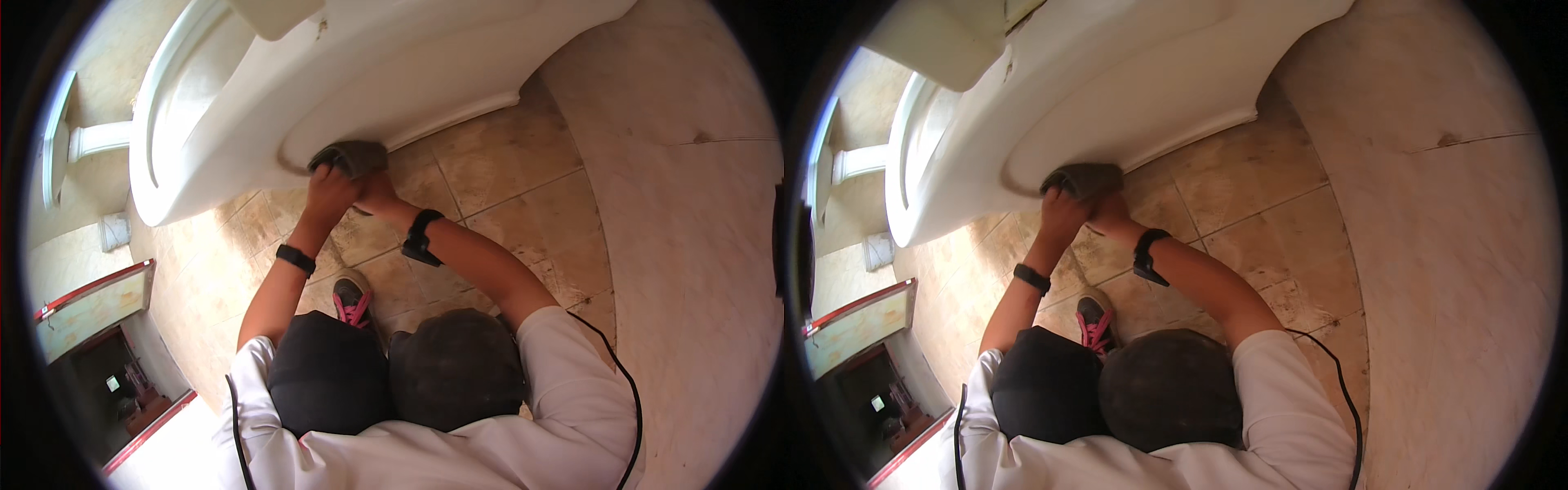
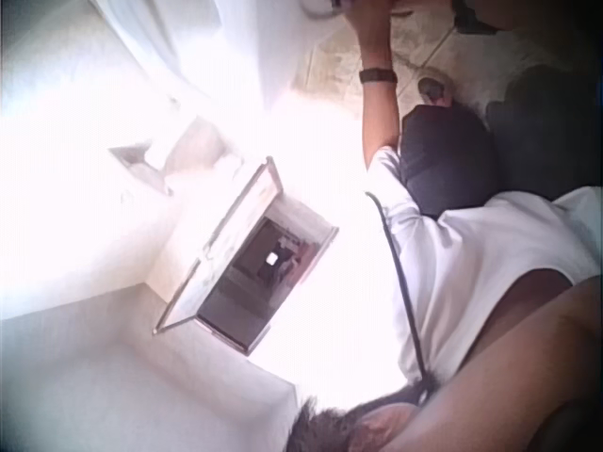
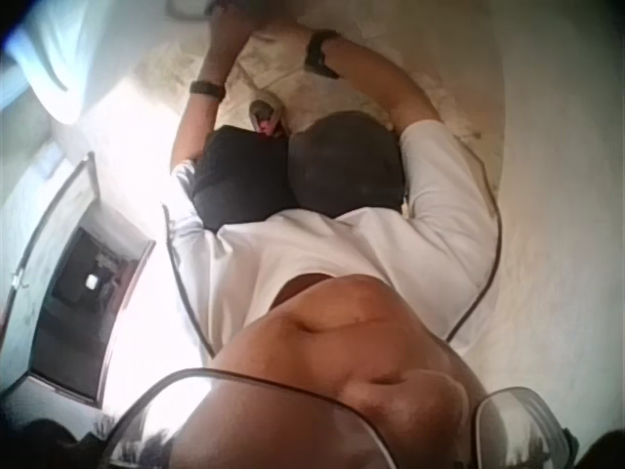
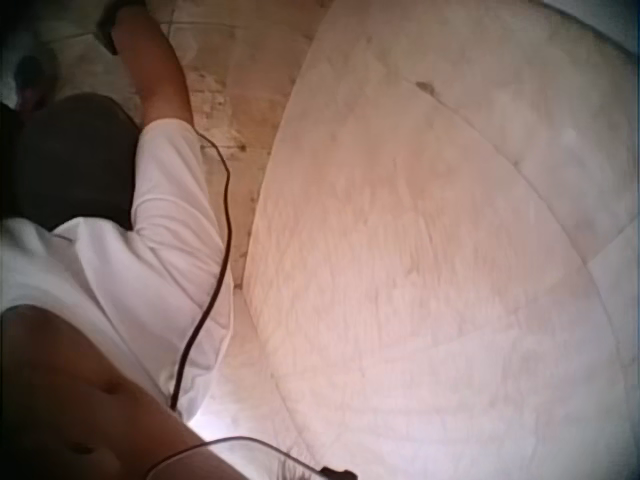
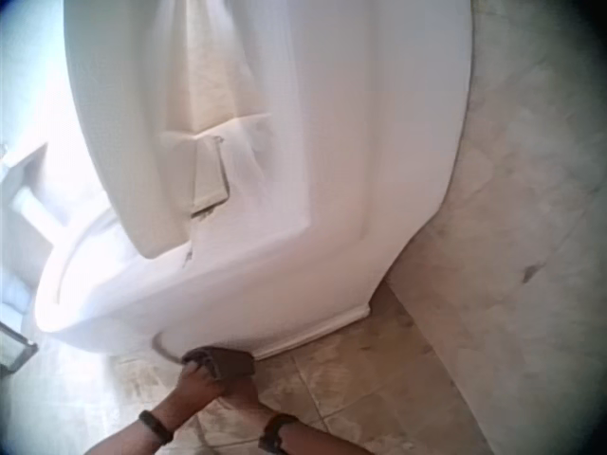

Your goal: The person wipes the interior rim and bowl of a toilet using a cloth, then cleans the lid, tank, and base of the fixture.

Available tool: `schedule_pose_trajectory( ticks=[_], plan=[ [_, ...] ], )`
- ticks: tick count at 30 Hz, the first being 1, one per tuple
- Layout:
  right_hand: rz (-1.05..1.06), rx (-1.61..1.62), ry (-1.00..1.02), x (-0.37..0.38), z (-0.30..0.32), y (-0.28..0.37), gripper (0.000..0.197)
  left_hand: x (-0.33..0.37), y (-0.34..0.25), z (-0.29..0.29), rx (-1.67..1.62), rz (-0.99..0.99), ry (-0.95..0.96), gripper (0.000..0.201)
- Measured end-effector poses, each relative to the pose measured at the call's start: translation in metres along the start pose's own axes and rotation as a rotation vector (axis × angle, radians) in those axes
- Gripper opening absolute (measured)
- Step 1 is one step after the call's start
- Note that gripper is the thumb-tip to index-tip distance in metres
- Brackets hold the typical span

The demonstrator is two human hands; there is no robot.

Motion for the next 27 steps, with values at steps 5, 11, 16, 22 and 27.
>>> schedule_pose_trajectory(
  ticks=[5, 11, 16, 22, 27],
  plan=[
    [-0.214, 0.17, 0.544, 0.006, -0.054, 0.043, 0.038, -0.072, 0.038, 0.007, 0.055, 0.196, 0.065, 0.033],
    [-0.249, 0.216, 0.463, 0.0, -0.004, 0.031, 0.035, -0.072, 0.038, -0.012, -0.085, 0.223, 0.021, 0.037],
    [-0.331, -0.188, 0.338, 0.014, 0.127, 0.041, 0.061, -0.002, 0.015, 0.012, -0.305, 0.098, -0.314, 0.038],
    [-0.278, -0.515, -0.018, 0.058, 0.27, -0.024, 0.052, 0.194, -0.098, 0.043, -0.185, -0.367, -0.401, 0.028],
    [-0.265, -0.127, -0.055, 0.044, 0.27, -0.14, 0.067, 0.242, -0.146, 0.041, -0.135, -0.447, -0.429, 0.014]
  ],
)
Point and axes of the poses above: each hand's wrist, its own x-axis towards the middle knuckle, its own z-axis out of the back of the hand, y = z × x, the point moved 5 cm from there along x, towards the middle knuckle, and after that the axes turned 12 degrees about z, right-handed, at the moved point
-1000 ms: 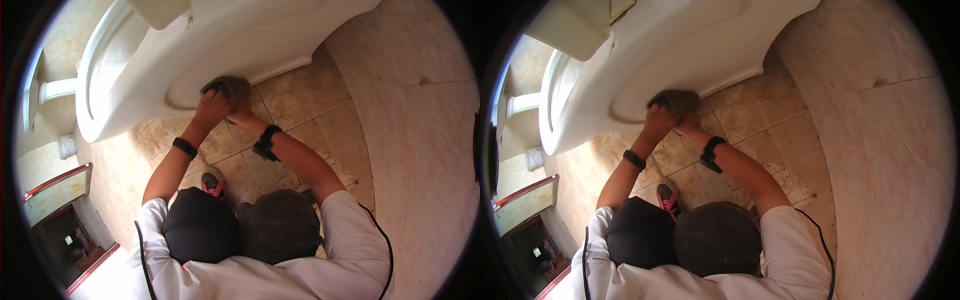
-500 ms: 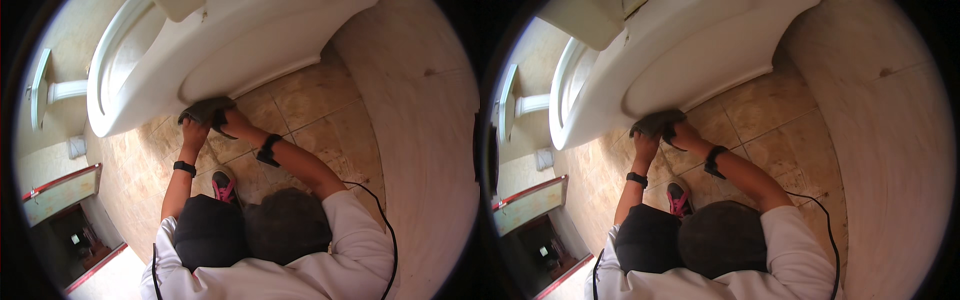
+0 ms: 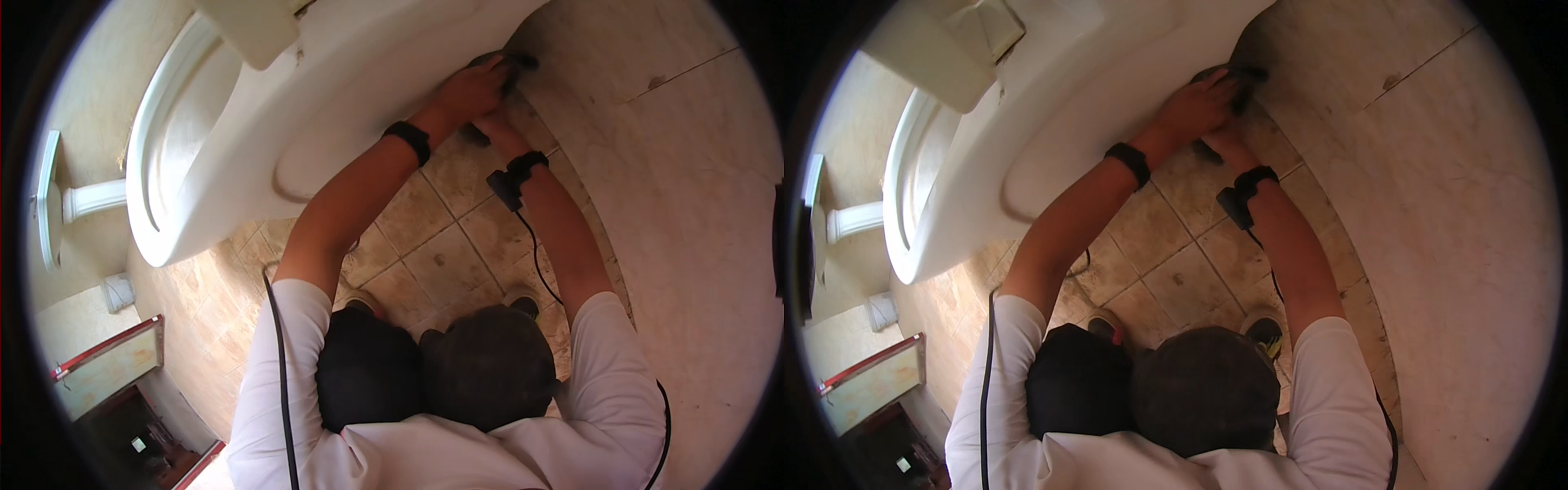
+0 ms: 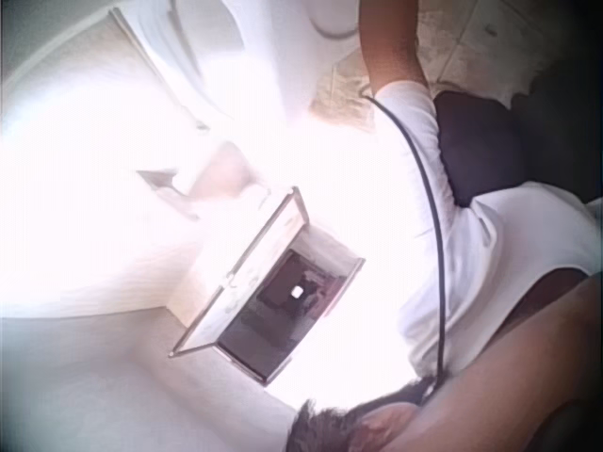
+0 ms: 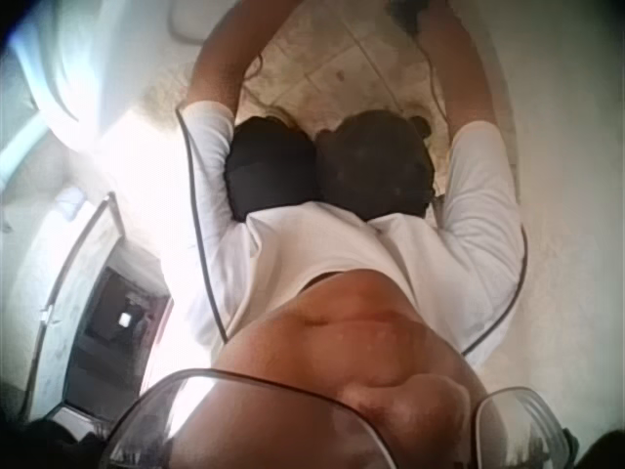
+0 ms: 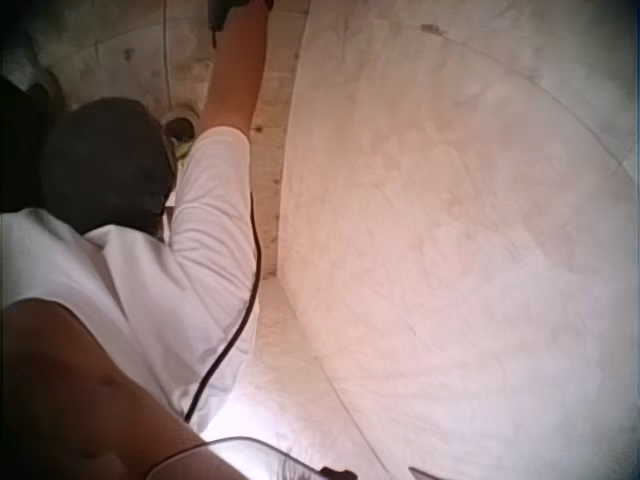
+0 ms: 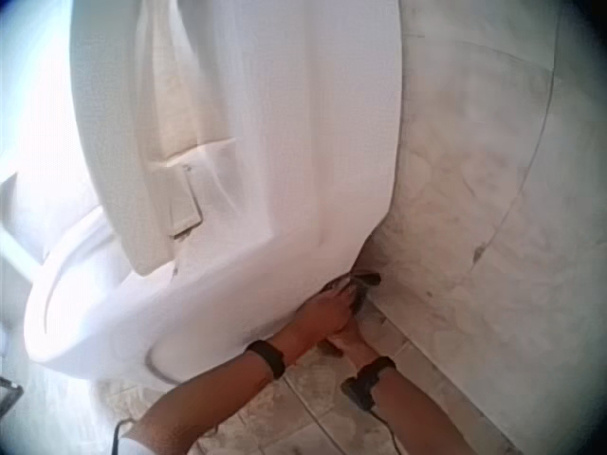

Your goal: The person wipes the interior rim and bowl of a toilet using a cloth, then cleans the lid, tank, and base of the fixture.

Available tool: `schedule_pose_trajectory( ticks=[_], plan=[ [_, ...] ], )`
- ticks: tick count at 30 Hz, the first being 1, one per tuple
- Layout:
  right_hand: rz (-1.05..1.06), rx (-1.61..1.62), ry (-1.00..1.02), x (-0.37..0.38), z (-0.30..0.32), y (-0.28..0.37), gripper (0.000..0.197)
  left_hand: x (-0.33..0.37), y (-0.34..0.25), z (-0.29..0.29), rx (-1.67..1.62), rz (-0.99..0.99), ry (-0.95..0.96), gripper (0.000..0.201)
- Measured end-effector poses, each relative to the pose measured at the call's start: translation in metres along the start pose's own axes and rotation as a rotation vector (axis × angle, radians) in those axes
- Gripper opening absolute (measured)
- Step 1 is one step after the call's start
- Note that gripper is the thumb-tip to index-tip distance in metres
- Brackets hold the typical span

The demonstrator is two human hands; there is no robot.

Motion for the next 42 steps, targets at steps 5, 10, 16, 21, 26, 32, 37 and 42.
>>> schedule_pose_trajectory(
  ticks=[5, 10, 16, 21, 26, 32, 37, 42],
  plan=[
    [-0.06, -0.343, 0.03, -0.009, -0.014, -0.018, 0.061, -0.011, -0.01, -0.017, -0.065, 0.024, 0.114, 0.01],
    [-0.013, -0.213, 0.039, -0.007, -0.031, 0.028, 0.065, -0.029, 0.004, -0.018, 0.003, 0.039, 0.059, 0.009],
    [-0.192, -0.254, 0.203, -0.032, -0.046, -0.005, 0.064, -0.058, -0.012, -0.026, -0.077, 0.015, 0.225, 0.012],
    [-0.218, -0.051, 0.178, -0.039, -0.062, 0.016, 0.064, -0.092, -0.004, -0.011, -0.104, 0.128, 0.236, 0.015],
    [-0.232, 0.101, 0.206, -0.049, -0.112, 0.066, 0.077, -0.165, 0.015, 0.029, -0.14, 0.209, 0.367, 0.024],
    [-0.119, 0.487, 0.366, -0.084, -0.227, 0.124, 0.071, -0.265, 0.03, 0.094, 0.027, 0.359, 0.385, 0.021],
    [0.008, 0.473, 0.491, -0.11, -0.302, 0.152, 0.067, -0.347, 0.027, 0.121, 0.116, 0.491, 0.534, 0.024],
    [-0.099, 0.498, 0.632, -0.116, -0.298, 0.161, 0.059, -0.383, 0.029, 0.119, 0.147, 0.45, 0.495, 0.023]
  ],
)
Point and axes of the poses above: each hand's wrist, its own x-axis towards the middle knuckle, its own z-axis out of the back of the hand, y = z × x, the point moved 5 cm from there along x, towards the middle knuckle, and after that the axes turned 12 degrees about z, right-handed, at the moved point
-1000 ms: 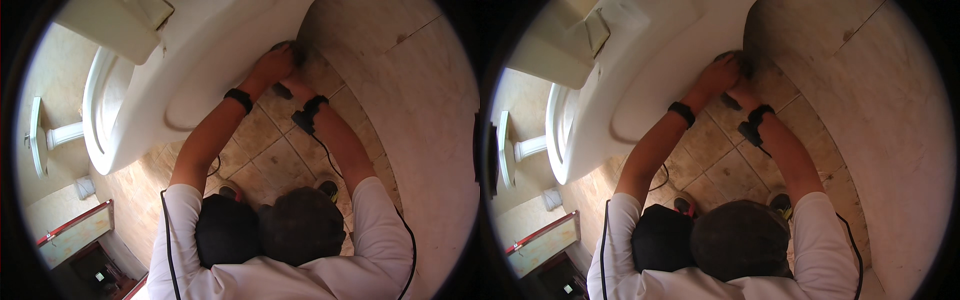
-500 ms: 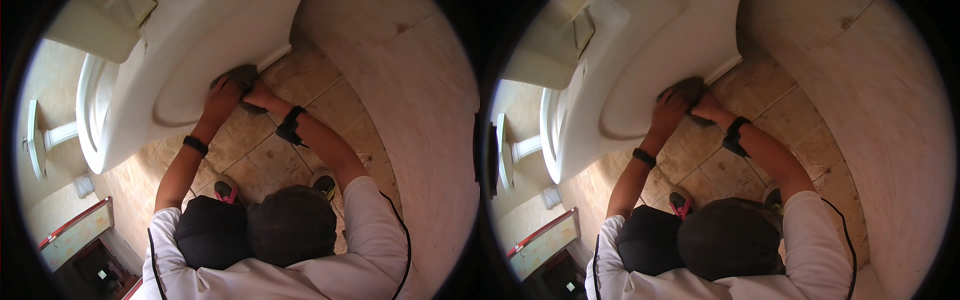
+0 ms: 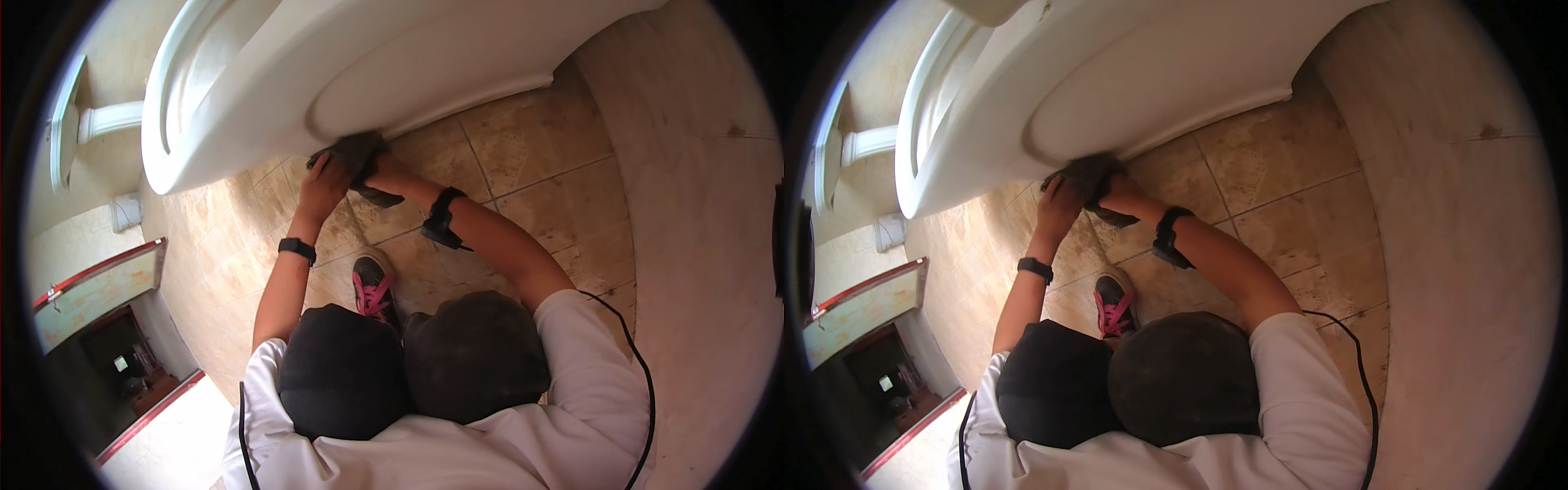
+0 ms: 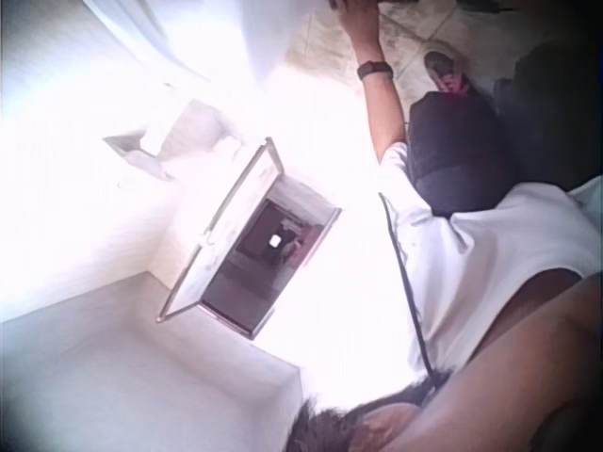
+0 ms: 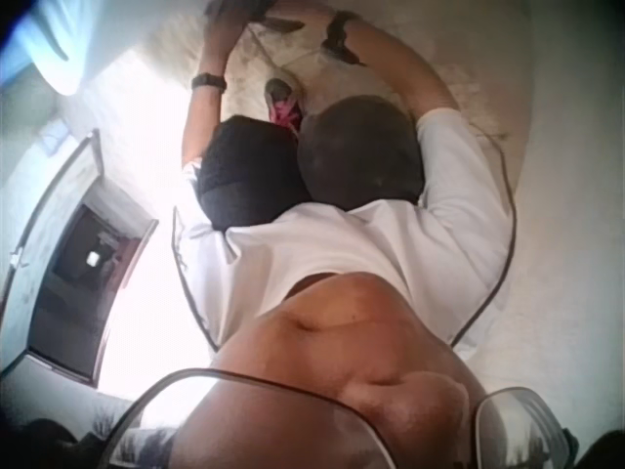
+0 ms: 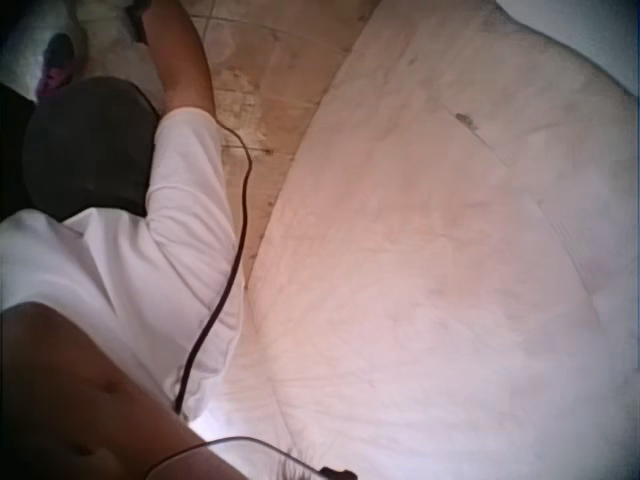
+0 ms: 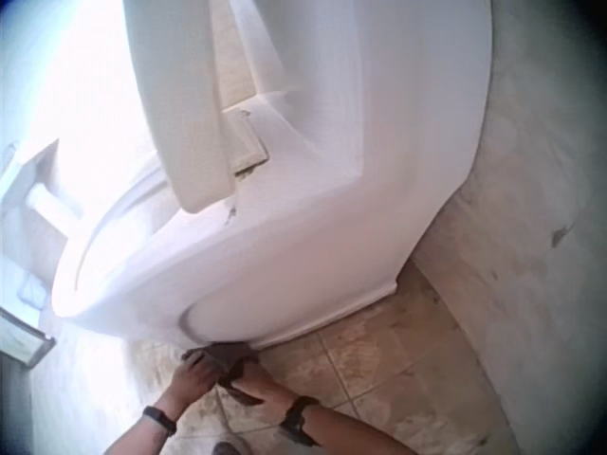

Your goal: The person wipes the interior rim and bowl of a toilet using a cloth, then cleans the lid, tank, and base of the fixture.

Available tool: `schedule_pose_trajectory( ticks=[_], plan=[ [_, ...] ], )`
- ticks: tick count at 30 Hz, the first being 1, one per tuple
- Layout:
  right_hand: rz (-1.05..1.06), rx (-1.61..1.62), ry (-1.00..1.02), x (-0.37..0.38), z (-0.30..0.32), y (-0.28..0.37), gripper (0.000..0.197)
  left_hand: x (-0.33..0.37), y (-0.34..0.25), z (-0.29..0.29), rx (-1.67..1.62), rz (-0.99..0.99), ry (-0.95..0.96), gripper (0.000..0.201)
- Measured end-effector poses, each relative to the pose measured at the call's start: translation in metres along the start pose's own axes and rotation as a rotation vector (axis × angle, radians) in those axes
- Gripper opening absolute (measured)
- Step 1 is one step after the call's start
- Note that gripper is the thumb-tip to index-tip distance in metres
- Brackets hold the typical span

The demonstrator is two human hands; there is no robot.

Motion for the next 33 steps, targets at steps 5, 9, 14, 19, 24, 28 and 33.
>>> schedule_pose_trajectory(
  ticks=[5, 9, 14, 19, 24, 28, 33],
  plan=[
    [-0.046, 0.107, -0.121, -0.021, 0.085, 0.008, 0.055, 0.046, -0.024, -0.008, -0.037, -0.065, -0.095, 0.023],
    [-0.472, 0.162, -0.361, -0.064, 0.201, -0.028, 0.059, 0.14, -0.085, -0.013, -0.184, -0.244, -0.221, 0.021],
    [-0.536, -0.15, -0.501, -0.088, 0.296, 0.029, 0.06, 0.207, -0.13, 0.009, -0.168, -0.254, -0.48, 0.016],
    [-0.537, -0.312, -0.404, -0.081, 0.282, 0.06, 0.058, 0.217, -0.146, -0.009, -0.162, -0.108, -0.24, 0.021],
    [-0.362, -0.534, -0.158, -0.057, 0.235, 0.044, 0.059, 0.154, -0.104, -0.012, -0.188, 0.008, -0.263, 0.031],
    [-0.207, -0.488, 0.178, -0.021, 0.112, 0.019, 0.054, 0.032, -0.06, -0.054, -0.19, 0.216, -0.07, 0.037],
    [-0.271, -0.455, 0.284, 0.003, 0.029, 0.011, 0.072, -0.044, -0.016, -0.056, -0.136, 0.244, 0.256, 0.036]
  ],
)
Point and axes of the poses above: each hand's wrist, its own x-axis towards the middle knuckle, its own z-axis out of the back of the hand, y = z × x, the point moved 5 cm from there along x, towards the middle knuckle, and after that the axes turned 12 degrees about z, right-handed, at the moved point
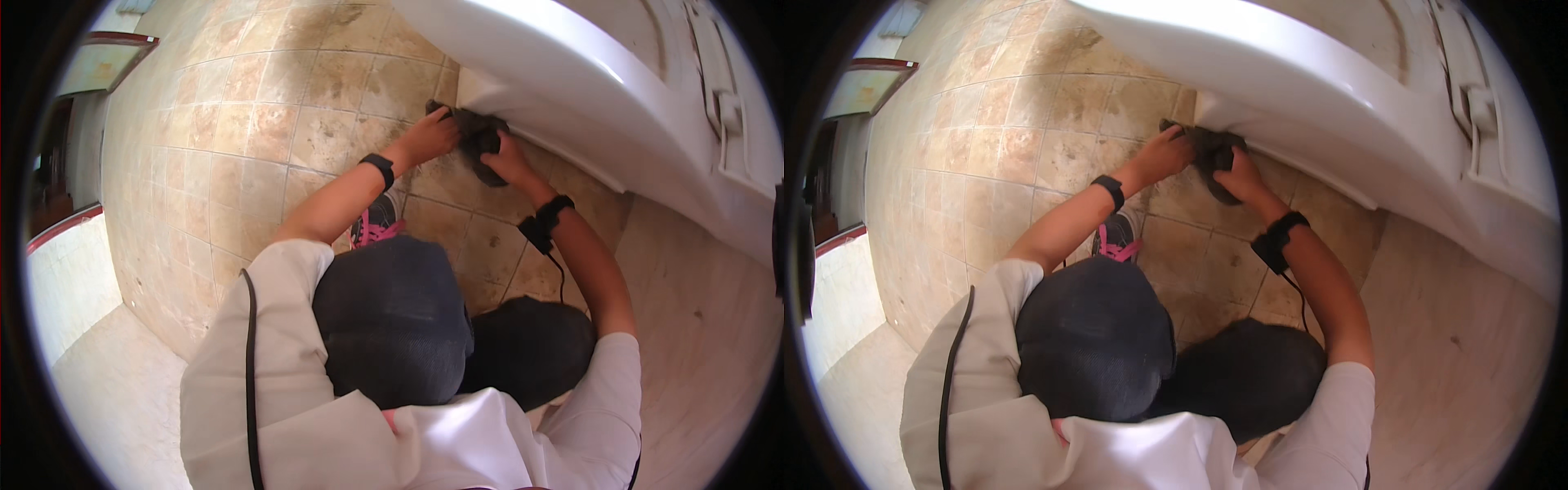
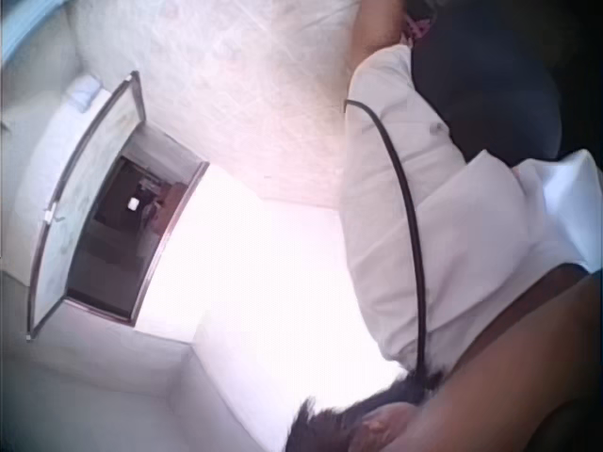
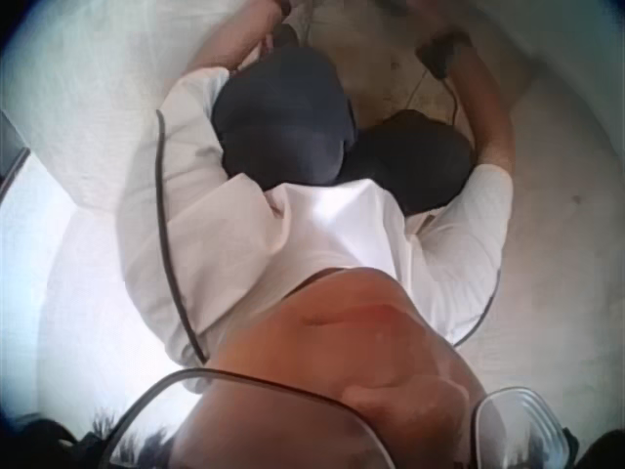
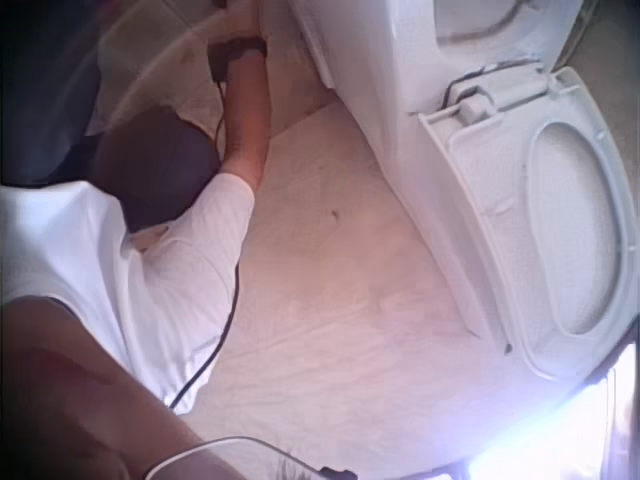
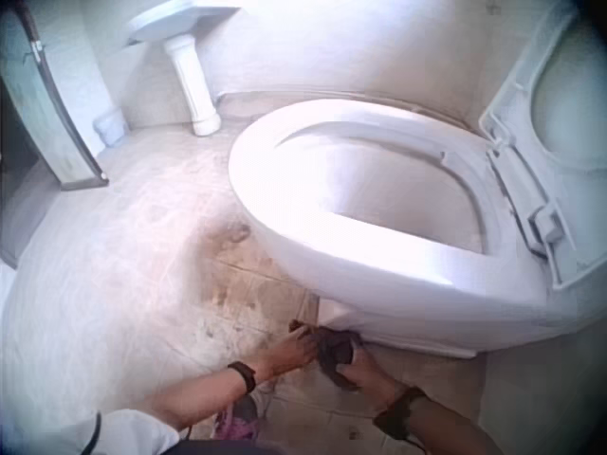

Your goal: The person wipes the interior rim and bowl of a toilet using a cloth, then cleans the lid, tank, and base of the fixture.

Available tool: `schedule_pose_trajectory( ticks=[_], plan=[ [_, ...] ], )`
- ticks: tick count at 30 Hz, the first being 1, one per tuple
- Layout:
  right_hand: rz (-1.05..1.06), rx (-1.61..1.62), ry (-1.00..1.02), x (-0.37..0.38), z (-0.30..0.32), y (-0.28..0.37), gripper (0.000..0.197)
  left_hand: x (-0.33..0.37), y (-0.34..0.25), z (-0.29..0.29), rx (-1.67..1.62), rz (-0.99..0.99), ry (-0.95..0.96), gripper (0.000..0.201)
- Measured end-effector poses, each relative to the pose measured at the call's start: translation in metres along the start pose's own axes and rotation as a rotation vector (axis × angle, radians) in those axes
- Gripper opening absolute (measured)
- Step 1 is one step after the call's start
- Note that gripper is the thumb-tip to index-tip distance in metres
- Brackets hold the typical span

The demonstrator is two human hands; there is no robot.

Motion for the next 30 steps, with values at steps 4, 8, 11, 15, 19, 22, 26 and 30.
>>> schedule_pose_trajectory(
  ticks=[4, 8, 11, 15, 19, 22, 26, 30],
  plan=[
    [0.158, -0.147, 0.072, -0.031, 0.021, 0.048, 0.089, -0.029, 0.01, 0.048, -0.188, 0.123, -0.336, 0.023],
    [0.19, -0.51, -0.183, -0.092, 0.06, 0.133, 0.085, -0.027, 0.023, 0.131, -0.274, 0.14, -0.75, 0.019],
    [0.282, -0.597, -0.437, -0.104, 0.079, 0.172, 0.077, -0.007, 0.017, 0.176, -0.311, 0.103, -0.962, 0.018],
    [0.367, -0.582, -0.577, -0.096, 0.083, 0.19, 0.06, 0.028, 0.005, 0.2, -0.273, 0.057, -1.09, 0.012],
    [0.417, -0.819, -0.565, -0.086, 0.07, 0.187, 0.055, 0.022, 0.011, 0.154, -0.138, 0.118, -1.052, 0.014],
    [0.266, -0.916, -0.351, -0.07, 0.057, 0.169, 0.054, 0.016, 0.014, 0.106, -0.231, 0.233, -0.916, 0.015],
    [0.375, -0.933, -0.189, -0.049, 0.025, 0.137, 0.051, 0.007, 0.006, 0.049, -0.388, 0.26, -0.709, 0.019],
    [0.3, -1.104, 0.035, -0.026, 0.001, 0.083, 0.046, 0.006, -0.004, 0.017, -0.491, 0.332, -0.494, 0.022]
  ],
)
Point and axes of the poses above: each hand's wrist, its own x-axis towards the middle knuckle, its own z-axis out of the back of the hand, y = z × x, the point moved 5 cm from there along x, towards the middle knuckle, and after that the axes turned 12 degrees about z, right-handed, at the moved point
